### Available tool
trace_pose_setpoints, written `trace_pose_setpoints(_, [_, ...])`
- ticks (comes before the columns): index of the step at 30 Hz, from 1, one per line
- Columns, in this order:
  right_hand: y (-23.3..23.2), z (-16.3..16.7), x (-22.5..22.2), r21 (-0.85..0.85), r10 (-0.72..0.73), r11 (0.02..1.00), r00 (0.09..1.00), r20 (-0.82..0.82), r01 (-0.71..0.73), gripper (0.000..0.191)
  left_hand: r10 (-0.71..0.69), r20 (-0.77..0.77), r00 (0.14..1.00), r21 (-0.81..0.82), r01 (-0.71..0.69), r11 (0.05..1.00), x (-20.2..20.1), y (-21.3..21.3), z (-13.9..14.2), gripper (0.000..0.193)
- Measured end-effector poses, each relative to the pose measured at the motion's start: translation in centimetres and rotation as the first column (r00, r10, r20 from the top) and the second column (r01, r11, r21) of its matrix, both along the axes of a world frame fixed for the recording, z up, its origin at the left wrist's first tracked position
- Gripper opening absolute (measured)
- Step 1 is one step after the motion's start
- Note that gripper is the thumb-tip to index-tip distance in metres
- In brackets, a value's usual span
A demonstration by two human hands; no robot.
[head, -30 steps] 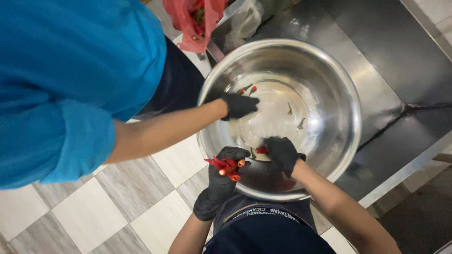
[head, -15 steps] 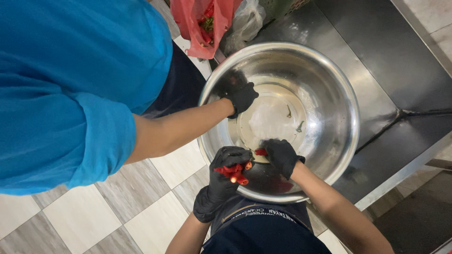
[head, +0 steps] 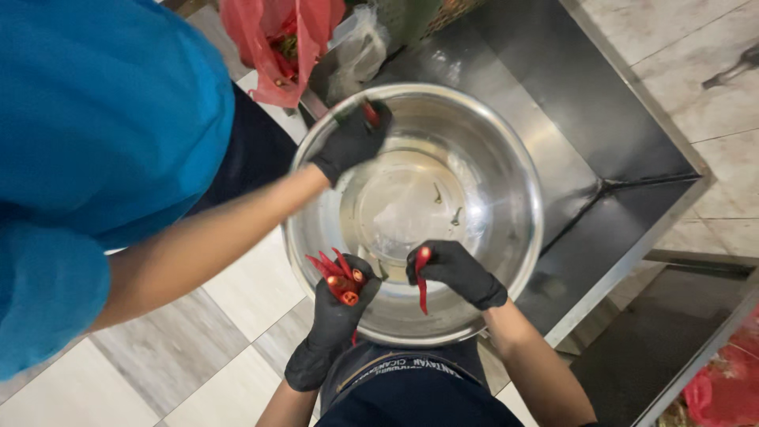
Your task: The person sorts red chili peppers in a metal bowl, then trims scallions by hand, pulling off roots and outer leaves and dropping the trimmings into a red plastic bag in a stainless steel prep sink while placing trimmed scallions aside.
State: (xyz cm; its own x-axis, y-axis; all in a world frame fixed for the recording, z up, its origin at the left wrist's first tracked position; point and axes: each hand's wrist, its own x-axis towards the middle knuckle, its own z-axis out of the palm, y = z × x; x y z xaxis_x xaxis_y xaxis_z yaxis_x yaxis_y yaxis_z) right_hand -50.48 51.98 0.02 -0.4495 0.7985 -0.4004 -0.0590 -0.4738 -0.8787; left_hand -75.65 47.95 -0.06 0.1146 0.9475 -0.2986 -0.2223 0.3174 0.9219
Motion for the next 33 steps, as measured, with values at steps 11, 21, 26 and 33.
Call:
trace_pose_setpoints(11, [-0.8, 3.9, -0.8, -0.164, -0.009, 0.986, 0.988, -0.152, -0.016, 0.035, -0.156, 0.262, 0.952, -0.008, 0.164, 0.986, 2.4, 3.2, 1.4, 0.029])
trace_pose_setpoints(21, [0.0, 5.7, -2.2, -0.08, -0.075, 0.994, 0.997, 0.01, 0.076, 0.037, -0.018, 0.675, 0.738, -0.155, 0.165, 0.974, 2.3, 5.0, -0.7, 0.044])
trace_pose_setpoints(26, [-0.4, 3.7, -2.2, -0.176, -0.148, 0.977, 0.975, -0.165, 0.119, 0.037, -0.041, 0.64, 0.767, -0.099, 0.135, 0.986, 2.4, 4.7, -1.7, 0.048])
trace_pose_setpoints(33, [-0.9, 3.0, -2.9, 0.035, -0.215, 0.976, 0.976, -0.047, 0.216, 0.033, -0.072, 0.506, 0.86, -0.043, 0.108, 0.993, 3.0, 4.5, -1.9, 0.051])
